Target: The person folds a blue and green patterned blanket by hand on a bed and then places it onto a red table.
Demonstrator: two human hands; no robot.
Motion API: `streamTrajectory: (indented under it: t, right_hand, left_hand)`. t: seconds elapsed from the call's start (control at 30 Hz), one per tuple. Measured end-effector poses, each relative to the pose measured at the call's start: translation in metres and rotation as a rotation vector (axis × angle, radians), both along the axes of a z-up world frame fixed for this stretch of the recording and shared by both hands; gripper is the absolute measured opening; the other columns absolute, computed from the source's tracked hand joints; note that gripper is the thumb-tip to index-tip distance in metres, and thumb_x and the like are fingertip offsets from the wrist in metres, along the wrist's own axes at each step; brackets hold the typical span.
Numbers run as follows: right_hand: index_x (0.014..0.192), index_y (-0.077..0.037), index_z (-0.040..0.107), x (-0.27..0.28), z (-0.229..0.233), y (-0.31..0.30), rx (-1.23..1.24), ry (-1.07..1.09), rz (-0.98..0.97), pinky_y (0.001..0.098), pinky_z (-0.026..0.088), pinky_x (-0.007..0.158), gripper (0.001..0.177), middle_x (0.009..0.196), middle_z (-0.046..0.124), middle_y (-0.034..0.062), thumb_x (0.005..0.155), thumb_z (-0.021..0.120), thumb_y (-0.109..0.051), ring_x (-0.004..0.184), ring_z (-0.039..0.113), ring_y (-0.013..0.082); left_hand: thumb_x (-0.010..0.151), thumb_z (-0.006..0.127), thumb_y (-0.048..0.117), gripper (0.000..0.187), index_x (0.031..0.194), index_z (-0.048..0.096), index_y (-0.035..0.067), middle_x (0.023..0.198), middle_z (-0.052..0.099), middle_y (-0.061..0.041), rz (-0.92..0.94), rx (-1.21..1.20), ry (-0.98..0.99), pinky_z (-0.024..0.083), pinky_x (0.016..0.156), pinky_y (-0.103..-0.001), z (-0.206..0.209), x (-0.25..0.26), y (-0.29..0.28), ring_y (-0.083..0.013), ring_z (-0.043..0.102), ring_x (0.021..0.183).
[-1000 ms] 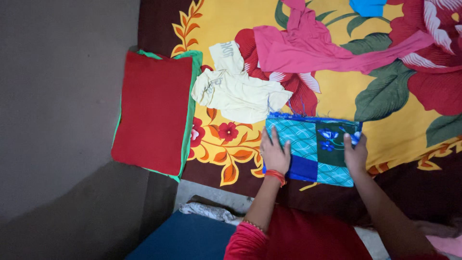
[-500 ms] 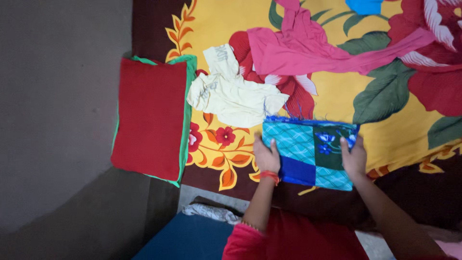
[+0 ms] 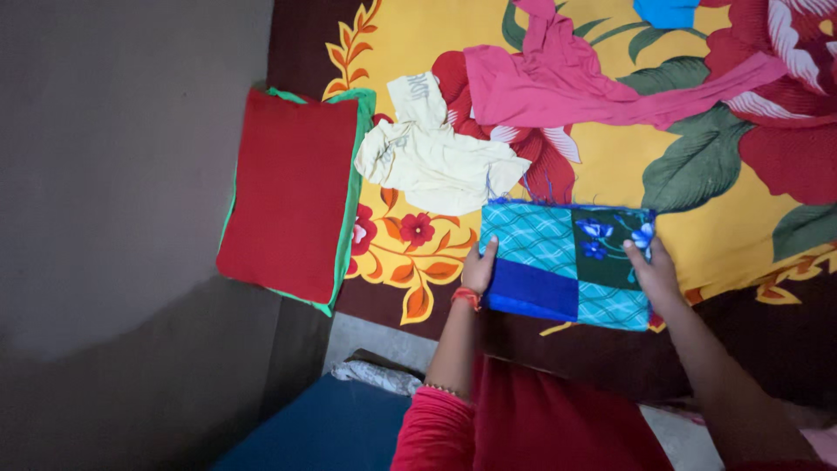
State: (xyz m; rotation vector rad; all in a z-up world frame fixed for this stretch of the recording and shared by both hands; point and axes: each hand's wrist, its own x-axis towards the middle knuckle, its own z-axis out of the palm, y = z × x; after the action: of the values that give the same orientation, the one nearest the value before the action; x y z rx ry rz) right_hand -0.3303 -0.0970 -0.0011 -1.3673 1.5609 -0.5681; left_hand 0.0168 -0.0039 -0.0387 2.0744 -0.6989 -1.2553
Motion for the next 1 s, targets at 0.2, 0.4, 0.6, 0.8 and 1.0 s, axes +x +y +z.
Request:
streamTrajectory:
  t: [0.2,0.4,0.6,0.8,1.0]
  right_hand:
    - [0.131,-0.003,0.061,0.000,0.062,0.001,0.078,-0.189,-0.052,0.0298,0.045,0.088,0.039,0.111,0.063,0.0013,0.104,0.065,-0.031,0.100,0.055,0.0116]
    - [0.131,-0.004,0.061,-0.017,0.110,0.003,0.128,-0.288,-0.016,0.0286,0.043,0.093,0.038,0.116,0.063,-0.0003,0.104,0.064,-0.030,0.106,0.054,0.0103]
    - [0.142,-0.009,0.057,-0.032,0.180,-0.001,0.321,-0.469,-0.027,0.0308,0.043,0.101,0.049,0.131,0.063,0.0001,0.098,0.063,-0.031,0.118,0.057,0.0120]
    - [0.147,-0.010,0.054,-0.060,0.241,0.003,0.334,-0.604,0.038,0.0322,0.043,0.103,0.057,0.137,0.062,0.0008,0.096,0.064,-0.033,0.123,0.057,0.0141]
    - [0.146,-0.009,0.056,-0.091,0.264,0.012,0.275,-0.582,0.053,0.0305,0.043,0.103,0.055,0.135,0.064,0.0003,0.098,0.063,-0.034,0.121,0.058,0.0130]
  left_hand:
    - [0.099,0.058,0.053,0.067,0.135,0.061,-0.003,0.123,0.068,-0.013,0.159,-0.205,0.390,0.049,0.098,-0.034,0.047,-0.012,0.026,-0.0194,0.061,0.110]
    - [0.099,0.059,0.046,0.057,0.137,0.057,0.003,0.125,0.066,-0.005,0.223,-0.295,0.638,0.049,0.097,-0.030,0.134,-0.026,0.050,-0.0138,0.060,0.112]
    - [0.104,0.060,0.045,0.050,0.133,0.062,0.005,0.117,0.066,-0.004,0.411,-0.439,0.946,0.051,0.091,-0.031,0.171,-0.046,0.087,-0.0130,0.061,0.103]
    - [0.101,0.060,0.046,0.048,0.130,0.062,0.007,0.112,0.071,-0.004,0.542,-0.493,1.080,0.057,0.084,-0.031,0.220,-0.090,0.108,-0.0142,0.068,0.094]
    - [0.102,0.061,0.045,0.045,0.127,0.063,0.008,0.104,0.071,-0.004,0.547,-0.508,1.114,0.057,0.079,-0.030,0.255,-0.124,0.123,-0.0141,0.068,0.089]
